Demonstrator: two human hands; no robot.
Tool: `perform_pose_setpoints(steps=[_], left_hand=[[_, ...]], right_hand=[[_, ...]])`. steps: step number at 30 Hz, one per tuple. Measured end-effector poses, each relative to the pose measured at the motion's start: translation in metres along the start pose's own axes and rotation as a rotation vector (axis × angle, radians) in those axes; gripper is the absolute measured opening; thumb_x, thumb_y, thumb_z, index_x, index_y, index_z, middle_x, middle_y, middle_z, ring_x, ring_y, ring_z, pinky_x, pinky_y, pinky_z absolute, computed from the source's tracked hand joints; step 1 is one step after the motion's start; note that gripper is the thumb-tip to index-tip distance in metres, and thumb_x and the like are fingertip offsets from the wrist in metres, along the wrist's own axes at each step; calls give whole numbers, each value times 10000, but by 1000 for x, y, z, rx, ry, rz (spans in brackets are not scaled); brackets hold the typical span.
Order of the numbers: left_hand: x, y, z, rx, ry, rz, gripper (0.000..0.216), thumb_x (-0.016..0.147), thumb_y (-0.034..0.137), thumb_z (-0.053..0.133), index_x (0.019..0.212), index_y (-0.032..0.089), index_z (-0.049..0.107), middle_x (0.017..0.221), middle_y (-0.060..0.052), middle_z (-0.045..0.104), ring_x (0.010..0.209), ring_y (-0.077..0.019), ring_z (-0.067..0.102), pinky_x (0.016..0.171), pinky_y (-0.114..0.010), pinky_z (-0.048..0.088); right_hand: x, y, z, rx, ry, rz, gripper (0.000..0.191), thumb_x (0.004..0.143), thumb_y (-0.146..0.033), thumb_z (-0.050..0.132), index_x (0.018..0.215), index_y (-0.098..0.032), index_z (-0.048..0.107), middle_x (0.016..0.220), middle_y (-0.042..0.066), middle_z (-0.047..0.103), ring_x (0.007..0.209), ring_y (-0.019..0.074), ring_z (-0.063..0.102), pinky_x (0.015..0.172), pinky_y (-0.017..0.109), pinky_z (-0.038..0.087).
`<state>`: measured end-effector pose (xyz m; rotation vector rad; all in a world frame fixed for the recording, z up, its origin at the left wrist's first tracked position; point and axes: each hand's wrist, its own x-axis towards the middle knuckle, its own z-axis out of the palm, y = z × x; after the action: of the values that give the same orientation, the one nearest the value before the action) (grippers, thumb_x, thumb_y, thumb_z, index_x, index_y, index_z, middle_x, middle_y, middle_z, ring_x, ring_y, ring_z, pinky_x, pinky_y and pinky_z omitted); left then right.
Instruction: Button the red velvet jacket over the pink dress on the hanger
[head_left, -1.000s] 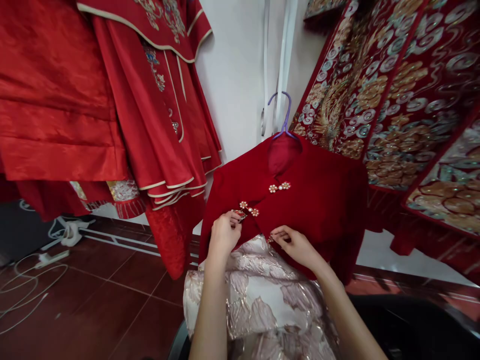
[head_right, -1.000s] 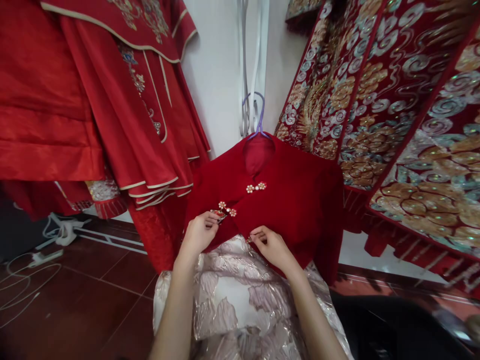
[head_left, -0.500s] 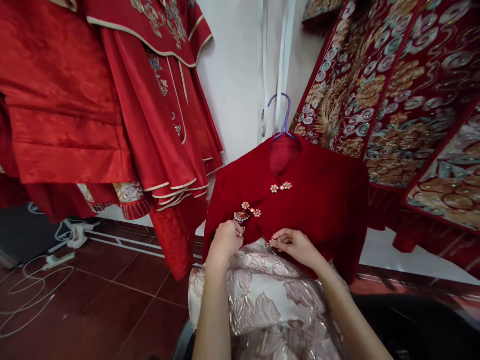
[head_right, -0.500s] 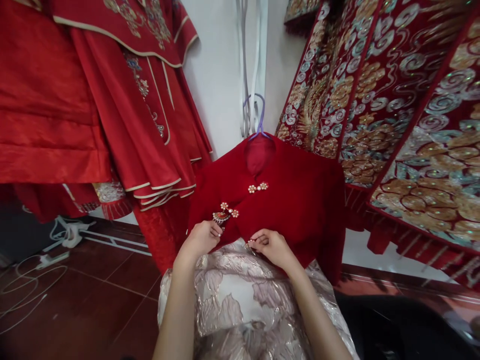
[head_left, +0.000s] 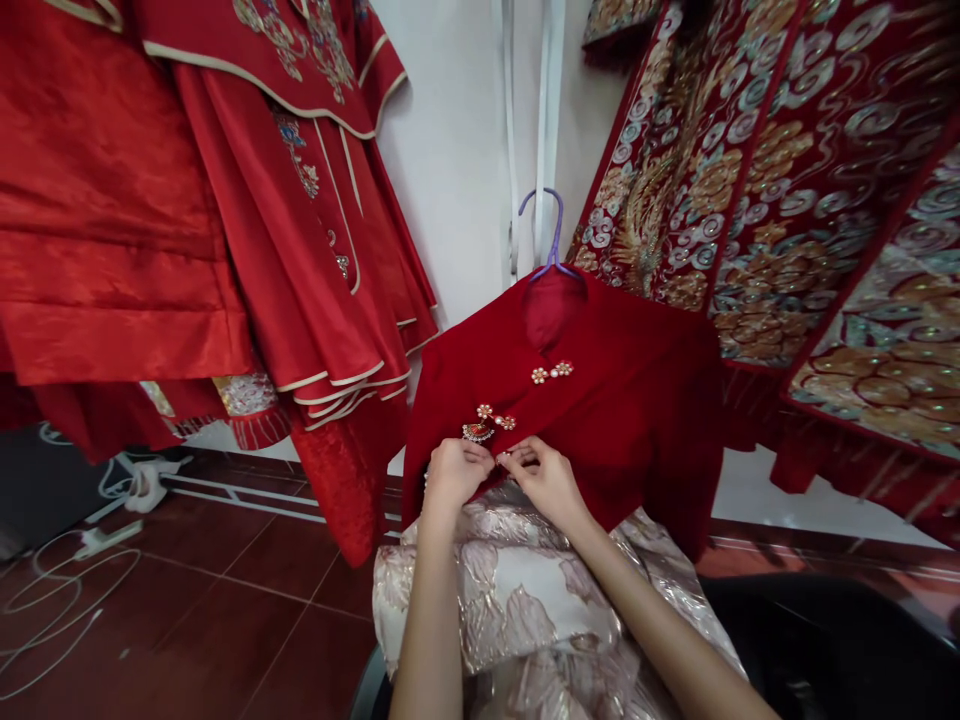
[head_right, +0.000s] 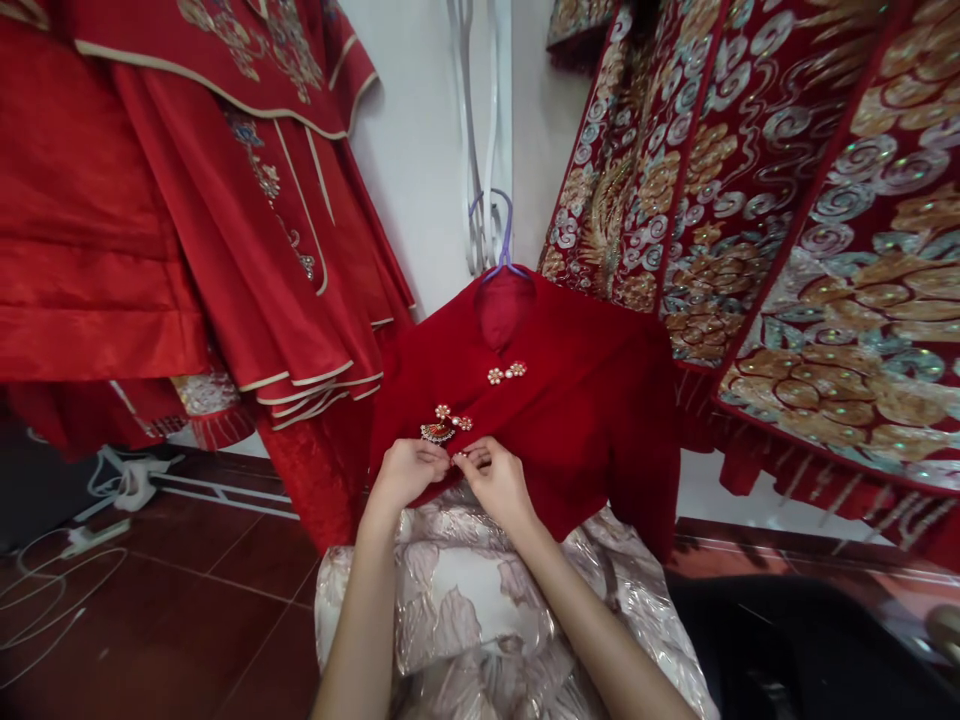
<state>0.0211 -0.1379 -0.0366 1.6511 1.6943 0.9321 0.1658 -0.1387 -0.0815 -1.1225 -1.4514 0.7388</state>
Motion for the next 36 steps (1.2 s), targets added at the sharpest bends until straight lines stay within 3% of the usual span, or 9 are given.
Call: perform_pose_setpoints(steps=[5,23,36], left_hand=[[0,-2,2,-42,-18,4,151,666,232,710,786,142,725,777,-76,740,735,-180,695,668,-229,510],[6,-14,2,-320,-93,38,191,714,245,710,808,81,737,698,-81,720,592,-125,636,646,-241,532],[6,-13,-2,-360,-112,-6,176,620,71,746,786,86,689,763,-103,733,724,-168,697,753,-270,552]], right_hand=[[-5,5,8,52,100,-24,271,794,-434,617,844,-170,587,794,60,652,729,178,626,636,272,525],[-2,14,4,65,60,-70,298,779,-454,642,846,-166,604,792,63,653,731,182,620,571,256,521],[-4,21,5,188,34,24,384,739,-523,654,866,-165,600,795,66,623,728,186,605,447,231,511]])
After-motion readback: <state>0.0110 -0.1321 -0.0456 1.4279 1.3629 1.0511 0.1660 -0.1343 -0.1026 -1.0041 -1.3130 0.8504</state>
